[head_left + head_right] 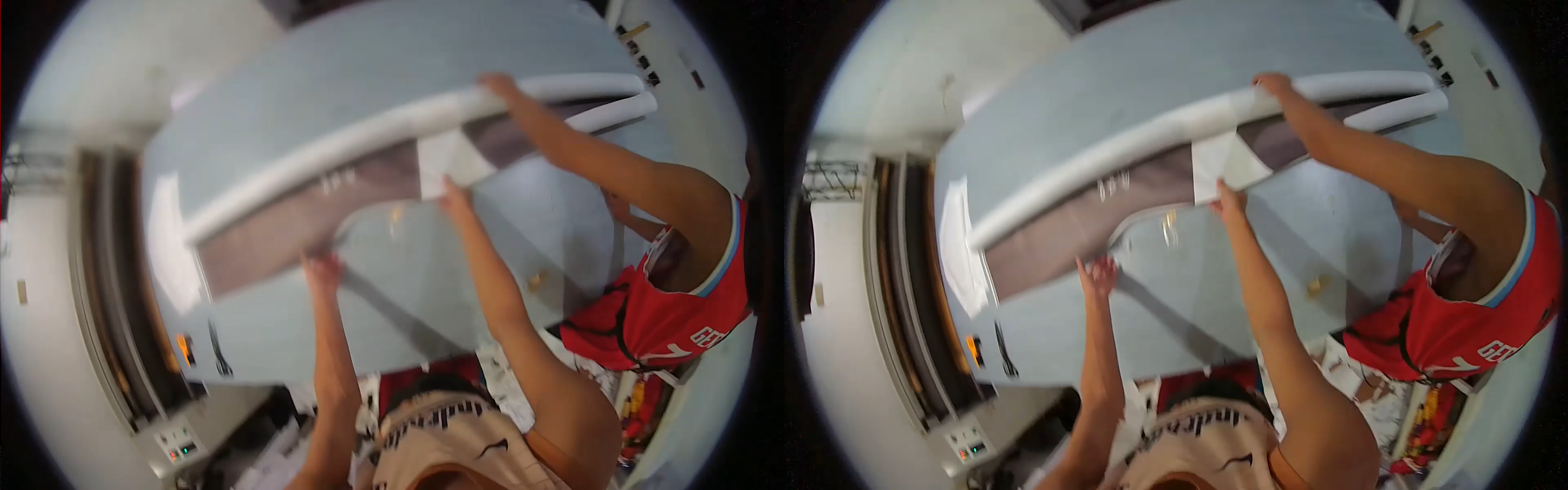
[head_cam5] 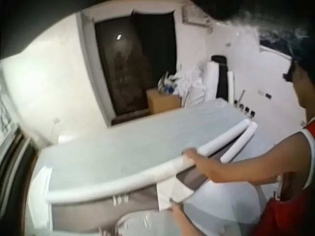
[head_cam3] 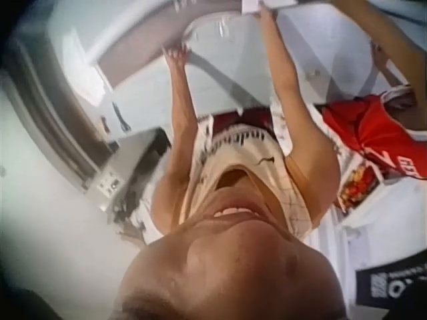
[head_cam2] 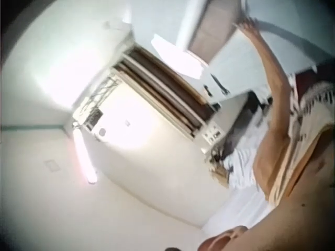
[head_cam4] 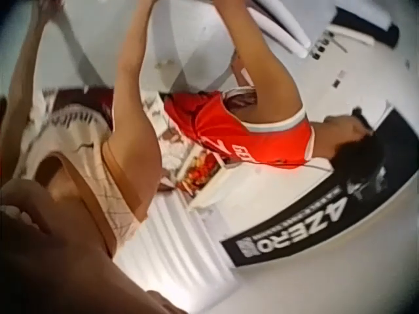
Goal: Cutting fabric following paper patterns on a large table.
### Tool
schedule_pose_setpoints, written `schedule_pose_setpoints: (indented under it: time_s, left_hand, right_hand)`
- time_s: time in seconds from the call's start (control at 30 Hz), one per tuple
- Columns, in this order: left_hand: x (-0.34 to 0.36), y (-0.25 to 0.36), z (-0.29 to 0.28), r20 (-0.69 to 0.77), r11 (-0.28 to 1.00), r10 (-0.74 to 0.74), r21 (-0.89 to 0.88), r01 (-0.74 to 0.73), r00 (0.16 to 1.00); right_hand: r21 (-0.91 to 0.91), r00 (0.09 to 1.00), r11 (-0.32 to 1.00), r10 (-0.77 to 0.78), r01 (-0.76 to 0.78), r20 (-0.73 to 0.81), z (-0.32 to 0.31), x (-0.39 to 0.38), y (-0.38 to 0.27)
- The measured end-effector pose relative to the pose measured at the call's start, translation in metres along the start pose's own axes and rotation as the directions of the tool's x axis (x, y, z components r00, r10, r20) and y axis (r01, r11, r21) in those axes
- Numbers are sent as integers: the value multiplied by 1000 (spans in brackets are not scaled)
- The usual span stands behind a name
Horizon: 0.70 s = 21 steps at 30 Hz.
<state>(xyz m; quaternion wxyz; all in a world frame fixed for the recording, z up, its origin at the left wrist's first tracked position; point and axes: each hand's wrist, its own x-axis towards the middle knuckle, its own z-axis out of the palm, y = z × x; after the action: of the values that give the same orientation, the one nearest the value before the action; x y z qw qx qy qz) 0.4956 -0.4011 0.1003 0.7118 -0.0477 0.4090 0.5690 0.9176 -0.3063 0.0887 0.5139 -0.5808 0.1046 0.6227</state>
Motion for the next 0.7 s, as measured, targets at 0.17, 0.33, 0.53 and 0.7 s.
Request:
schedule_pose_setpoints:
  time_s: [0.17, 0.33, 0.53, 0.7]
  left_hand:
    - [-6, -8, 8, -255, 991, 110, 103, -86, 961]
    - [-21, 9, -33, -383, 970, 210, 197, -142, 900]
    - [-50, -17, -81, -428, 950, 255, 278, -142, 867]
    - [-87, -44, -74, -403, 950, 193, 306, -67, 895]
  right_hand:
    - [-27, 970, 984, -172, 179, 170, -54, -24, 39]
    - [-42, 974, 988, -140, 149, 177, -76, -71, 95]
    - [-63, 982, 986, -146, 155, 119, -115, -116, 133]
    - [-30, 986, 986, -160, 162, 53, -157, -132, 133]
